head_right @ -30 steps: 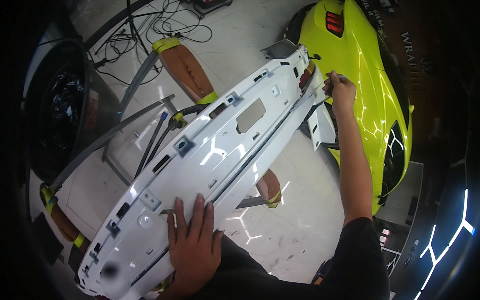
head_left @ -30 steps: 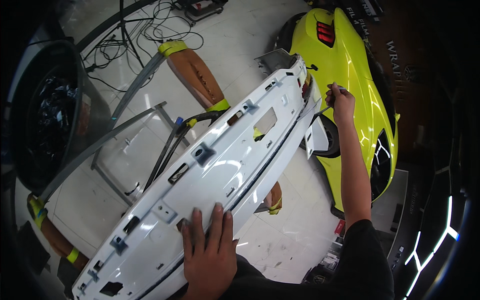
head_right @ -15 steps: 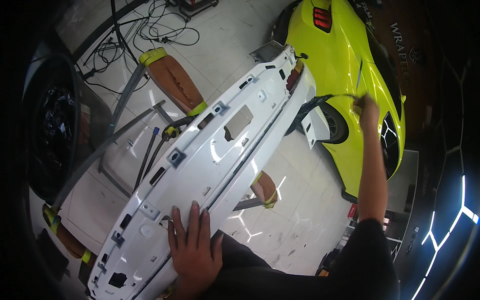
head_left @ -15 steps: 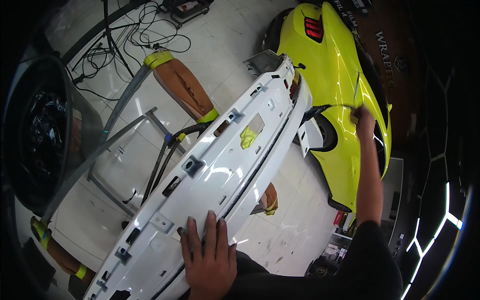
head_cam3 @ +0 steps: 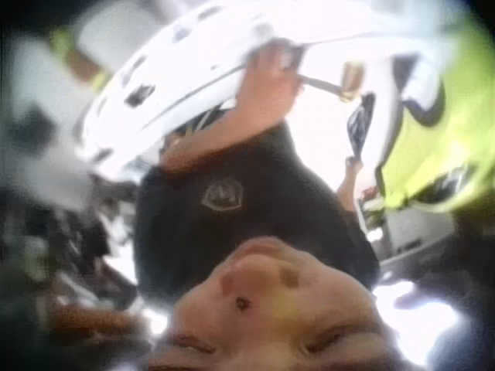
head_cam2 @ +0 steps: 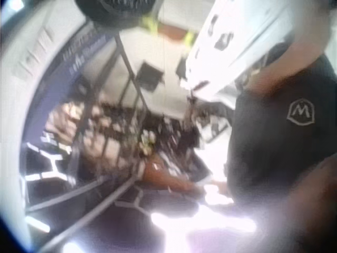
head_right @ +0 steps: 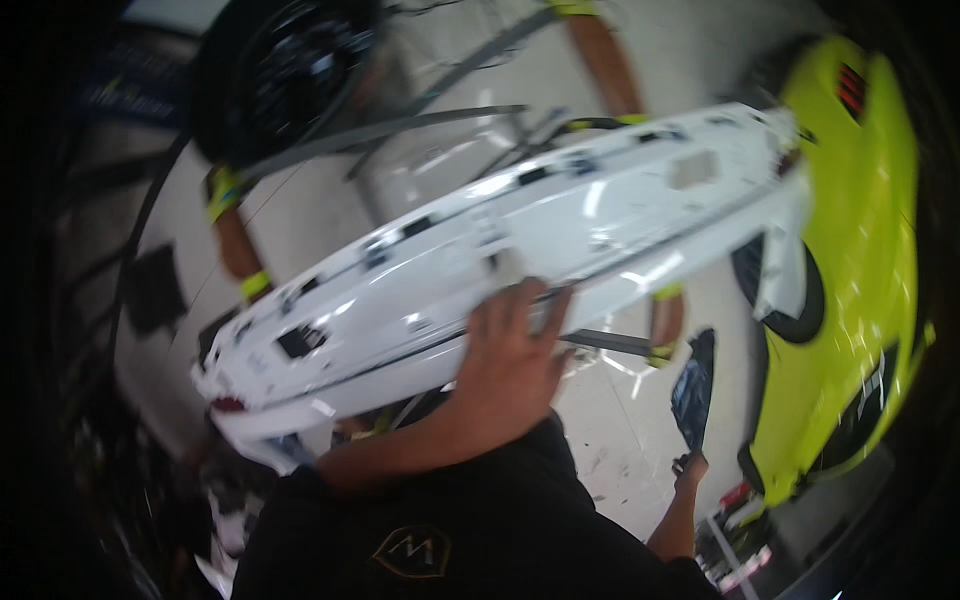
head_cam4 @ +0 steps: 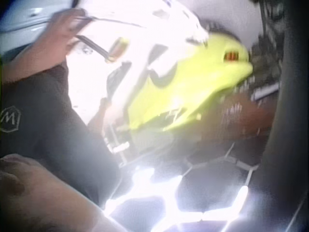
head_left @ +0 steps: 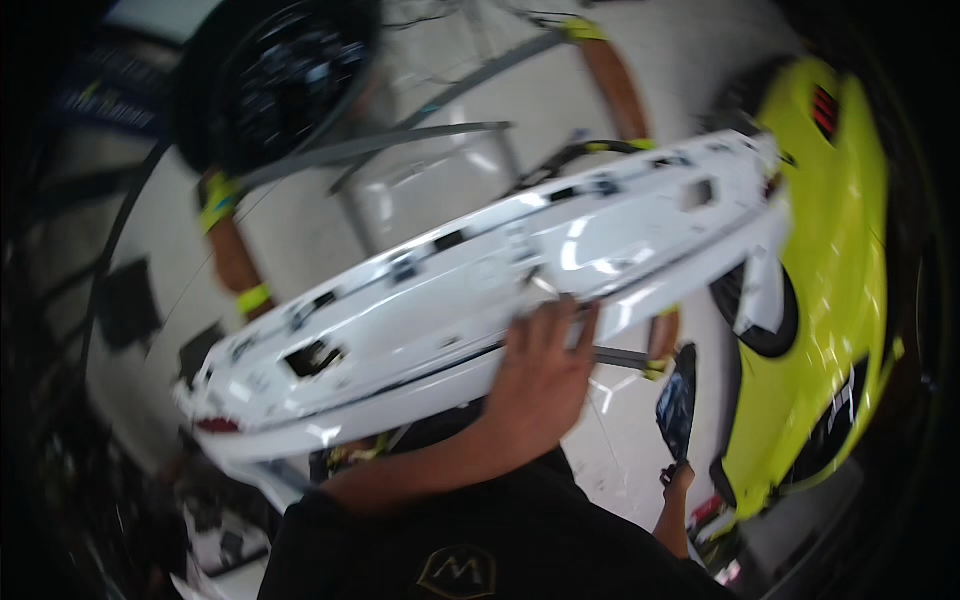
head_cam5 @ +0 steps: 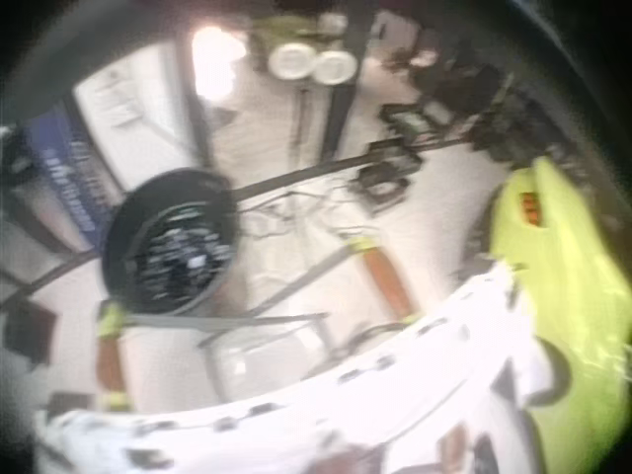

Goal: The person is repairing a car bumper by applying tape to wires and adjusting components. They are working on the bumper while sitting on the floor in a garage.

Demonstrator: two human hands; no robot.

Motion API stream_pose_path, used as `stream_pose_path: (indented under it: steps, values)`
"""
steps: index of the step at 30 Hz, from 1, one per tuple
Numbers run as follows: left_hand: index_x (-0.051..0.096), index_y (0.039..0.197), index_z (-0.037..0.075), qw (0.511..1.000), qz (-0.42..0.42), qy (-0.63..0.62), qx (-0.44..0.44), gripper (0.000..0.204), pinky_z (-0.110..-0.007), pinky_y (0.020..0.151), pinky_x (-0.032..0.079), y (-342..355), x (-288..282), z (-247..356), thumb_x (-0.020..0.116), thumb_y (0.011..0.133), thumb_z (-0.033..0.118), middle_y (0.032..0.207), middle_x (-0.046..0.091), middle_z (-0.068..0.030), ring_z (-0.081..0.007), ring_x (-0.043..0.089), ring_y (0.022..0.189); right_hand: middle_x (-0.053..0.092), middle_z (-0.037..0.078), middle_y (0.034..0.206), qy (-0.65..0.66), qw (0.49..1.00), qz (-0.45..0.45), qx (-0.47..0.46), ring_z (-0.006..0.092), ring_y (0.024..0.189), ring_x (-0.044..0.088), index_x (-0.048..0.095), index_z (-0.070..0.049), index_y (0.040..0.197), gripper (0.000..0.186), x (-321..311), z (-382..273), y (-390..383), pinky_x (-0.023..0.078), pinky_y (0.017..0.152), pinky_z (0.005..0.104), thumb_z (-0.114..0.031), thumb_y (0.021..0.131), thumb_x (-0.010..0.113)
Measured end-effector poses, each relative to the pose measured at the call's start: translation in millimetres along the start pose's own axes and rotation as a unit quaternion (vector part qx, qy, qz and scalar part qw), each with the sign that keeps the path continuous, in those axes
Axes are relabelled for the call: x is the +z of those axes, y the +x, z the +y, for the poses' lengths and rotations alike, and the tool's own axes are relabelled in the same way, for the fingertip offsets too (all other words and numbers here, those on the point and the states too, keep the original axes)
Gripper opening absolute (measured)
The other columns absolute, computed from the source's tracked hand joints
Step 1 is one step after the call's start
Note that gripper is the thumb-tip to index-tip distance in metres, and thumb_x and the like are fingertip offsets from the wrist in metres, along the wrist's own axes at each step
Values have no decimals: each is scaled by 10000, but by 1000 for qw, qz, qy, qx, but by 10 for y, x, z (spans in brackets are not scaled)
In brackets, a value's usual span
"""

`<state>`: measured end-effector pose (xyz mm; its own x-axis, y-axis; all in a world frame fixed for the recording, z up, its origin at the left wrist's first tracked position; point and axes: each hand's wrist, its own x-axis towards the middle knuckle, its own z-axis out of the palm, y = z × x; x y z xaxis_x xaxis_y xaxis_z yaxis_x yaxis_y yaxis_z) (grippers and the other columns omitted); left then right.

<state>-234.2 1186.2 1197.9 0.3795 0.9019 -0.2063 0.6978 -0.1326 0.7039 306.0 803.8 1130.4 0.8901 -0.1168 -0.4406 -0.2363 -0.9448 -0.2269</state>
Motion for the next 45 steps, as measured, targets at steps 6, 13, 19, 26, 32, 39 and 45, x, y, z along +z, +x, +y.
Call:
stream_pose_path:
  steps: [6,13,19,26,32,39,45]
  values:
    - [539,1414,-6,994,86,-50,-34,581,-548,1118,367,-885,-408,-269,728,911,215,1427,443,-210,-389,428,1351,712,173,852,-446,863,-229,-61,308,585,721,621,3,1039,435,1354,-55,-776,551,505,468,-430,999,616]
    - [704,1020,19,951,199,-51,-232,212,-385,850,545,-2522,-989,-1444,787,825,21,1100,638,-148,-315,665,975,647,108,612,-458,721,-395,-339,169,517,657,644,35,830,383,2010,-1455,-3572,534,518,321,-304,1007,654]
    - [682,1010,26,906,219,-66,-357,278,-383,833,520,-3507,-1362,-2102,837,779,47,1075,635,-124,-298,648,964,660,99,681,-341,523,-508,-593,203,594,629,685,0,869,90,1956,-1730,-5683,480,560,344,-63,866,750]
    - [715,1156,76,902,199,-3,-382,512,-420,950,467,-4393,-1748,-2794,896,677,100,1205,643,-111,-311,602,1116,662,80,856,-187,295,-394,-850,269,682,622,719,-61,937,208,2738,-1319,-6981,479,585,376,-21,748,794]
    - [718,1159,127,933,175,-52,-311,531,-412,972,421,-4639,-1647,-3067,919,667,144,1191,611,-96,-305,563,1122,665,108,866,-207,310,-451,-811,273,715,656,732,-45,973,235,3157,-812,-7316,508,605,358,28,753,773]
    - [687,1204,165,938,129,-96,-308,551,-499,1061,304,-4722,-1516,-3287,920,715,266,1244,523,-75,-286,497,1193,674,72,915,-406,201,-513,-729,275,748,689,736,-84,1004,261,3598,-624,-8175,546,618,374,42,775,744]
    - [685,1214,198,935,166,-98,-298,600,-553,1116,254,-4898,-1140,-3474,890,657,106,1240,494,-49,-274,467,1216,689,78,807,-447,135,-567,-679,289,759,701,734,-92,1037,281,4186,-861,-8408,540,641,400,-2,771,740]
